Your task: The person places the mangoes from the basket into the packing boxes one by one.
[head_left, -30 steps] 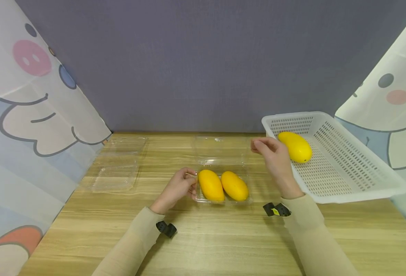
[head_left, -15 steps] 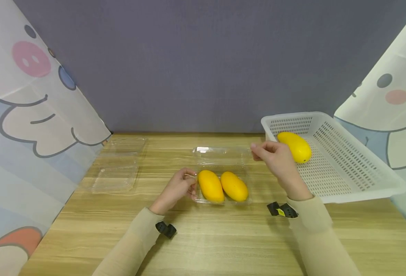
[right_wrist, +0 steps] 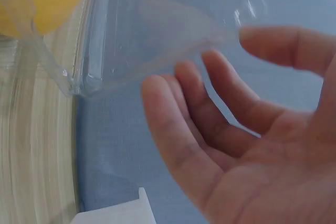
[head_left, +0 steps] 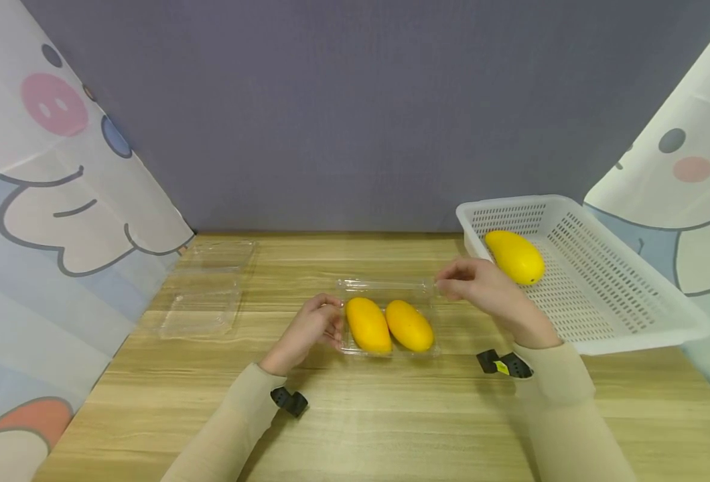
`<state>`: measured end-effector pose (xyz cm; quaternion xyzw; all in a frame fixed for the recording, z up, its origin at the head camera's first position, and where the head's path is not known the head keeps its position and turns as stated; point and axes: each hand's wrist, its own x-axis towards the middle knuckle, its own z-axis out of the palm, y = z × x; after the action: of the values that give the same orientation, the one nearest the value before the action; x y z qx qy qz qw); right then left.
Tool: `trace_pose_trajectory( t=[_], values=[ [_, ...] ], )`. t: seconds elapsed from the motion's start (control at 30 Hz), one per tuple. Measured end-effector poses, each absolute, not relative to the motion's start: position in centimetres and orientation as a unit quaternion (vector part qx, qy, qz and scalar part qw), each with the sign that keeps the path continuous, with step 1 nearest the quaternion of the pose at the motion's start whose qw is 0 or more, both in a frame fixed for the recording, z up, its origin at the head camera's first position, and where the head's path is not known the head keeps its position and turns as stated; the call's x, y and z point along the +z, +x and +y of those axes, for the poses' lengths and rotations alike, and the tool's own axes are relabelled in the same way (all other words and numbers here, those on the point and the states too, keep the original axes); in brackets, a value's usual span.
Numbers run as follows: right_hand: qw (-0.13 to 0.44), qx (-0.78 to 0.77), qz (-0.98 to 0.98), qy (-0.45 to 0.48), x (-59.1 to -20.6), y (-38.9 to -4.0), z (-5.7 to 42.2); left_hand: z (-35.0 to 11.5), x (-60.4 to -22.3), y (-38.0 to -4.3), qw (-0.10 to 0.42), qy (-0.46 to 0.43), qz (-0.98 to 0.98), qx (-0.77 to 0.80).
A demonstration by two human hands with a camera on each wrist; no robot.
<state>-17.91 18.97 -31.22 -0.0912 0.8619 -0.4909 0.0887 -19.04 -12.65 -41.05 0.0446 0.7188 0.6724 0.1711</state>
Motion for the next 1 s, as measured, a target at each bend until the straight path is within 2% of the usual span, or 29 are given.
trace_pose_trajectory(
  t=[0.33, 0.53, 1.0],
  values=[
    [0.131, -0.445, 0.875, -0.138, -31.5, -18.1, 19.2, -12.7, -40.9, -19.1, 0.178, 0.05, 0.706, 0.684],
    [0.132, -0.426, 0.882, -0.155, -32.2, -18.6, 18.9, -12.9, -40.9, -19.1, 0.179, 0.053, 0.704, 0.686],
    [0.143, -0.426, 0.884, -0.129, -33.9, -19.4, 18.6, -12.9, -41.1, -19.1, 0.179, 0.051, 0.721, 0.667]
  ],
)
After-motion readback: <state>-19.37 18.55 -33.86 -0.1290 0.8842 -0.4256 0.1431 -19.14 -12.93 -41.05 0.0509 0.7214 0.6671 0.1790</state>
